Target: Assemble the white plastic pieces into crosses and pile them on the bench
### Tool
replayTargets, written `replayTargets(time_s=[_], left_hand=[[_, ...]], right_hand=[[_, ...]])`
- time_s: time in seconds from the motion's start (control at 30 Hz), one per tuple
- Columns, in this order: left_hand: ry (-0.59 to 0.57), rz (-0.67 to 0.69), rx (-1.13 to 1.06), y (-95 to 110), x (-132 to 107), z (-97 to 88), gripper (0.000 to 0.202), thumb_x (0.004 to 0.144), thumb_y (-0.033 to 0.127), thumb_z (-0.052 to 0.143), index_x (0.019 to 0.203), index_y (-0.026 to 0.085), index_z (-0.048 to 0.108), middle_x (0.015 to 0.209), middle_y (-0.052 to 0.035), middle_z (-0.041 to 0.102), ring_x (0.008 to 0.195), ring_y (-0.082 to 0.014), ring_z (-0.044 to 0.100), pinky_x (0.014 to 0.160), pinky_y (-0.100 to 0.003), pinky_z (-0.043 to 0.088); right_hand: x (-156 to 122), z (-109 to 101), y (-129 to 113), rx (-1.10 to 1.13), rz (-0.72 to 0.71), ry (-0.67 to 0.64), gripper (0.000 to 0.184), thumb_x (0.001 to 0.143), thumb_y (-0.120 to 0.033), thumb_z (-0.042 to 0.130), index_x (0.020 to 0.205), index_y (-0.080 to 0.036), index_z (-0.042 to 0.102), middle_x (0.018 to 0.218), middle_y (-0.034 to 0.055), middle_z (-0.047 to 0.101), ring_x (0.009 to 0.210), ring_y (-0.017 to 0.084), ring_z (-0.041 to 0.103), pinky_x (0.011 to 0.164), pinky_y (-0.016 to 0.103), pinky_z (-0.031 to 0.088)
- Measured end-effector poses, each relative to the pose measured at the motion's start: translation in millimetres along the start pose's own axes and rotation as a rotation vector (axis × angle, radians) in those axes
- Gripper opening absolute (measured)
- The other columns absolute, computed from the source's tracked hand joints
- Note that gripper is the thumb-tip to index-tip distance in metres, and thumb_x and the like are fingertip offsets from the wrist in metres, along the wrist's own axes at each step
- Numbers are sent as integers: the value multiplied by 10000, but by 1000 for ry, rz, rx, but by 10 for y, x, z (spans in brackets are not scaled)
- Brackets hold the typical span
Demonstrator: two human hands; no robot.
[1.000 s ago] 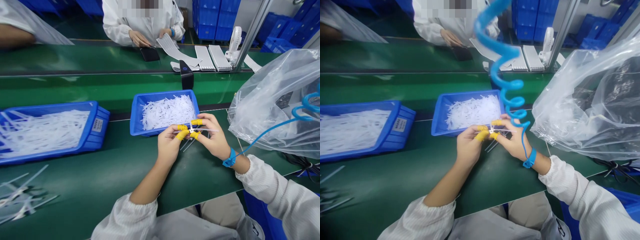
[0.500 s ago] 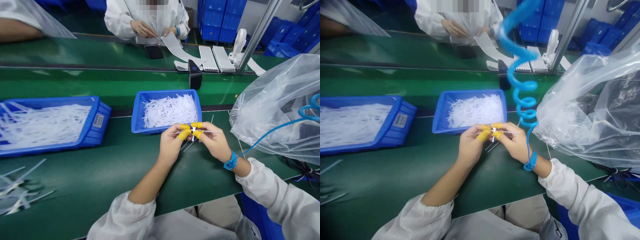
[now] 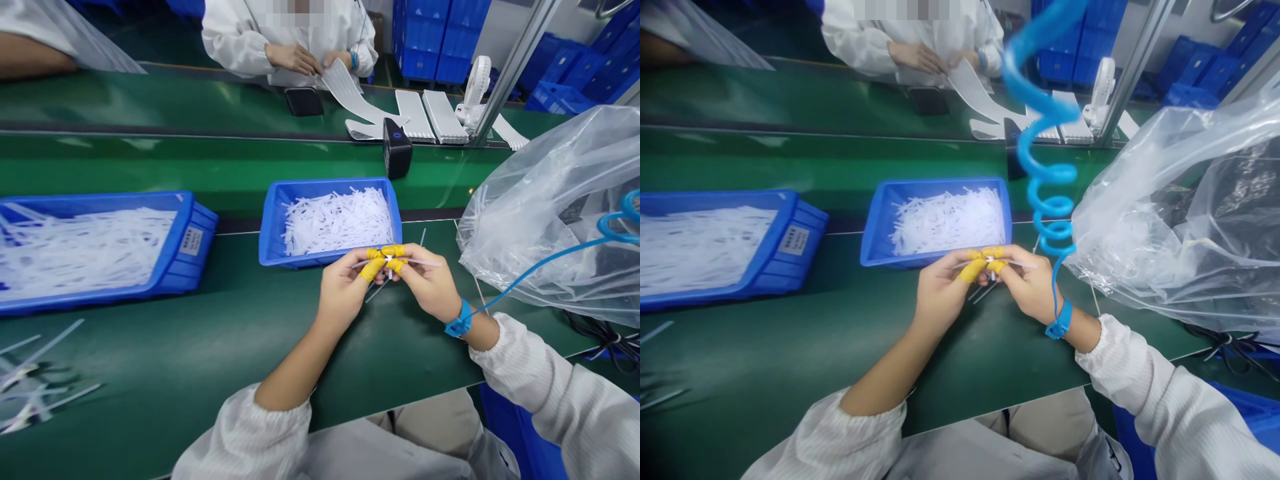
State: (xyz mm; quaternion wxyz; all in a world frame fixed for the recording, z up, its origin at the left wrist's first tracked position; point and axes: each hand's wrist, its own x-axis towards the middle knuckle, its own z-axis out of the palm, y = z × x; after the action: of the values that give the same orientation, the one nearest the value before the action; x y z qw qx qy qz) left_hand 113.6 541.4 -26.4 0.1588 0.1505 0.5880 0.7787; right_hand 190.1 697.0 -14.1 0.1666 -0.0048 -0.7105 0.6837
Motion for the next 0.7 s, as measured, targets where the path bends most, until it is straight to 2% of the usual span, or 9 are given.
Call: replayTargets(time_s=[0.4, 0.5, 0.7], left_hand=[[-2, -5, 81, -15, -20, -32, 216, 808, 363, 909, 881, 171, 841, 684, -20, 742, 607, -137, 666, 628, -262, 589], [12, -21, 84, -16, -3, -44, 182, 793, 331, 902, 854, 171, 840, 675, -21, 749, 583, -131, 658, 612, -258, 582], [0, -35, -9, -36, 36, -30, 207, 788, 356, 902, 851, 169, 843, 652, -18, 729, 551, -133, 640, 580, -269, 594]], right_hand=[[-7, -57, 29, -243, -79, -43, 222, 1044, -260, 666, 1168, -245, 849, 1162, 48, 855, 1021, 219, 801, 960, 370, 626], [-5, -50, 45, -208, -57, -42, 209, 1039, -264, 676, 1149, -241, 853, 1139, 50, 857, 1015, 216, 803, 959, 363, 624], [1, -2, 28, -25, 7, -26, 242, 1012, -302, 709, 1214, -228, 821, 1117, 56, 841, 901, 188, 793, 854, 332, 664]])
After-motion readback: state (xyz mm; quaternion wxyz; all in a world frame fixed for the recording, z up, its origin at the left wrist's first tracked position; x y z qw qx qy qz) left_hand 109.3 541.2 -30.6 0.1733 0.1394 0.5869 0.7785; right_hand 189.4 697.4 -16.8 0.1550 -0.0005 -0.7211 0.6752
